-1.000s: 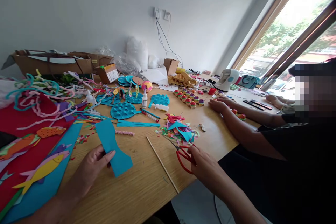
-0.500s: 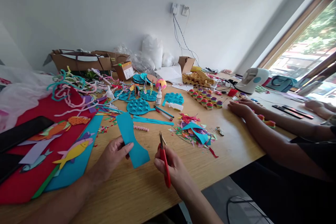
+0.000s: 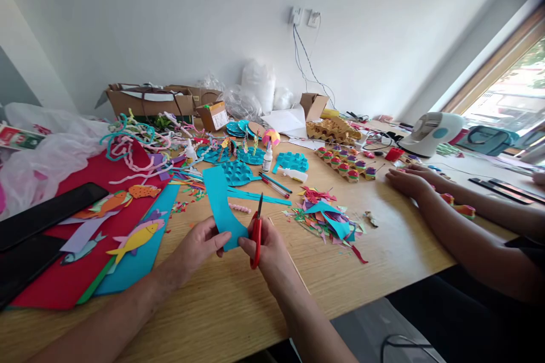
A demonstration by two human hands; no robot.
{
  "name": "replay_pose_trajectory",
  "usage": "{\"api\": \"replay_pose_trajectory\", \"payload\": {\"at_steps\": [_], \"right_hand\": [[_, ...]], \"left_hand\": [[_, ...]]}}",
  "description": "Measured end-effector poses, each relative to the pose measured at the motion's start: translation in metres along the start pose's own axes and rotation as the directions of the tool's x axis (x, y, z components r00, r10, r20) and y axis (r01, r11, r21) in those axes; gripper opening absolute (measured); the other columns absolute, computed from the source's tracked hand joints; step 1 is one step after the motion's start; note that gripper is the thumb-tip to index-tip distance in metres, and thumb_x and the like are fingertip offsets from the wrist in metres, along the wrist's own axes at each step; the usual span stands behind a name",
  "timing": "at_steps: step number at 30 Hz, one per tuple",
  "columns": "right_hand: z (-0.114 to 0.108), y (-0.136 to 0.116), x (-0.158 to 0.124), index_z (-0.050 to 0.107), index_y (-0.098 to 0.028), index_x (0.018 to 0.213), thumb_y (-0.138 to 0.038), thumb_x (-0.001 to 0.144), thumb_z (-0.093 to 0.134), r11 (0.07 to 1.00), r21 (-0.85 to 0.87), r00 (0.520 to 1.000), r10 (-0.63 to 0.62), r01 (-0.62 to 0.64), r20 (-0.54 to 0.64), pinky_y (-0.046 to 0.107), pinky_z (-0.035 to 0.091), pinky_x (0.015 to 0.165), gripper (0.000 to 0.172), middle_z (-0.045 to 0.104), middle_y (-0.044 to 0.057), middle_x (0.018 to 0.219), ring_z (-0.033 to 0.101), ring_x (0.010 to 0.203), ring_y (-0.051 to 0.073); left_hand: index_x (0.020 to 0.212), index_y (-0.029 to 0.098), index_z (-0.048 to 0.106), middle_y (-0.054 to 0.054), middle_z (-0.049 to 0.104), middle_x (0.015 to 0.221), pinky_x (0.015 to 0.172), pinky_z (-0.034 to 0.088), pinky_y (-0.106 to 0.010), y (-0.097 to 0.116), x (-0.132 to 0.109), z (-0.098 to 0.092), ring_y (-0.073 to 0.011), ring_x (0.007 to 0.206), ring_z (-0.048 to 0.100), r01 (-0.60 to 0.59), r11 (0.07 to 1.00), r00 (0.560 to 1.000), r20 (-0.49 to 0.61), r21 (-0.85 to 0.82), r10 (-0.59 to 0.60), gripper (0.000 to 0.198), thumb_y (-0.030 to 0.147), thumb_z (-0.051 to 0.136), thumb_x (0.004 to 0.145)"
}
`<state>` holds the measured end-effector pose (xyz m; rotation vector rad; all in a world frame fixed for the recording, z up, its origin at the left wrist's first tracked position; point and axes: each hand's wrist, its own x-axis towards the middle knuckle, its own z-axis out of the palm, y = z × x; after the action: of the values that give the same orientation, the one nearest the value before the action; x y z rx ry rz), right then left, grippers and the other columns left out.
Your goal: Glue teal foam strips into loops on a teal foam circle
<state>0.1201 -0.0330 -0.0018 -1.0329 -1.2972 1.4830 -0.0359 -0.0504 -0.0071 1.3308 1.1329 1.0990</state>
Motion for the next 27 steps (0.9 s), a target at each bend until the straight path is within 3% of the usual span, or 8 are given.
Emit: {"api": "replay_pose_trajectory", "payload": {"at_steps": [6,11,14,17,19,22,24,27], "right_hand": [[0.003,-0.006,0.005,0.04,-0.021,0.068,-0.023,0.059,0.06,0.988,-0.146,0.997,-0.035,0.044,0.065,0.022,0.03,0.051,0.022,0.04,-0.008,0.058,0.037,0.054,0.009],[-0.011,-0.014,0.005,0.043,-0.02,0.067,-0.011,0.061,0.051,0.889,-0.436,0.976,-0.048,0.14,0.214,0.022,0.028,0.051,0.014,0.04,-0.007,0.059,0.035,0.056,0.009],[-0.023,-0.02,0.011,0.045,-0.02,0.068,-0.01,0.062,0.05,0.844,-0.503,0.965,-0.063,0.187,0.253,0.022,0.029,0.051,0.012,0.042,-0.006,0.06,0.037,0.057,0.01],[-0.032,-0.027,0.023,0.048,-0.019,0.075,-0.014,0.062,0.051,0.877,-0.451,0.978,-0.092,0.169,0.187,0.022,0.032,0.051,0.014,0.044,-0.006,0.063,0.04,0.057,0.01],[-0.036,-0.032,0.032,0.049,-0.02,0.08,-0.018,0.061,0.054,0.912,-0.37,0.983,-0.152,0.179,0.102,0.023,0.034,0.053,0.02,0.046,-0.005,0.066,0.043,0.058,0.011],[-0.037,-0.041,0.041,0.049,-0.02,0.085,-0.023,0.062,0.057,0.927,-0.269,0.962,-0.272,0.262,-0.002,0.024,0.037,0.058,0.025,0.048,-0.004,0.069,0.048,0.064,0.013],[-0.035,-0.047,0.045,0.049,-0.019,0.086,-0.024,0.063,0.057,0.916,-0.276,0.954,-0.299,0.292,0.016,0.025,0.038,0.059,0.025,0.05,-0.003,0.07,0.049,0.066,0.014],[-0.029,-0.054,0.05,0.05,-0.019,0.086,-0.023,0.065,0.057,0.866,-0.385,0.948,-0.287,0.319,0.141,0.025,0.038,0.057,0.022,0.051,-0.003,0.071,0.049,0.065,0.013]], "left_hand": [[0.084,0.016,0.059,-0.002,0.063,0.075,0.058,0.044,-0.027,0.002,0.003,-0.002,-0.0158,0.065,0.055,0.0,0.995,0.993,-0.118,-0.104,-0.013,0.028,0.039,0.066,0.069],[0.094,0.021,0.057,0.001,0.062,0.08,0.06,0.045,-0.023,0.022,0.01,-0.034,-0.0136,0.07,0.057,-0.136,0.95,0.957,-0.285,-0.282,0.052,0.03,0.034,0.069,0.069],[0.089,0.02,0.059,0.001,0.06,0.077,0.056,0.043,-0.021,0.031,0.013,-0.058,-0.0102,0.061,0.054,-0.071,0.979,0.971,-0.236,-0.192,0.024,0.027,0.031,0.071,0.067],[0.08,0.02,0.061,0.001,0.06,0.077,0.056,0.042,-0.019,0.034,0.013,-0.071,-0.0105,0.065,0.054,-0.016,1.0,0.978,-0.206,0.005,0.016,0.019,0.027,0.071,0.065],[0.081,0.021,0.063,0.001,0.061,0.079,0.061,0.044,-0.021,0.033,0.012,-0.073,-0.0129,0.072,0.056,0.017,0.993,0.99,-0.139,0.118,0.0,0.018,0.026,0.07,0.065],[0.092,0.022,0.065,0.0,0.063,0.081,0.067,0.045,-0.025,0.033,0.012,-0.069,-0.0161,0.078,0.058,0.082,0.973,0.993,0.069,0.216,-0.099,0.025,0.026,0.066,0.067],[0.096,0.023,0.065,0.0,0.065,0.082,0.067,0.045,-0.026,0.033,0.012,-0.064,-0.0165,0.077,0.058,0.111,0.96,0.963,0.21,0.257,-0.167,0.028,0.025,0.064,0.068],[0.087,0.023,0.068,0.001,0.066,0.079,0.064,0.043,-0.024,0.032,0.014,-0.055,-0.0156,0.072,0.057,0.089,0.94,0.933,0.302,0.331,-0.194,0.02,0.025,0.063,0.067]]}}
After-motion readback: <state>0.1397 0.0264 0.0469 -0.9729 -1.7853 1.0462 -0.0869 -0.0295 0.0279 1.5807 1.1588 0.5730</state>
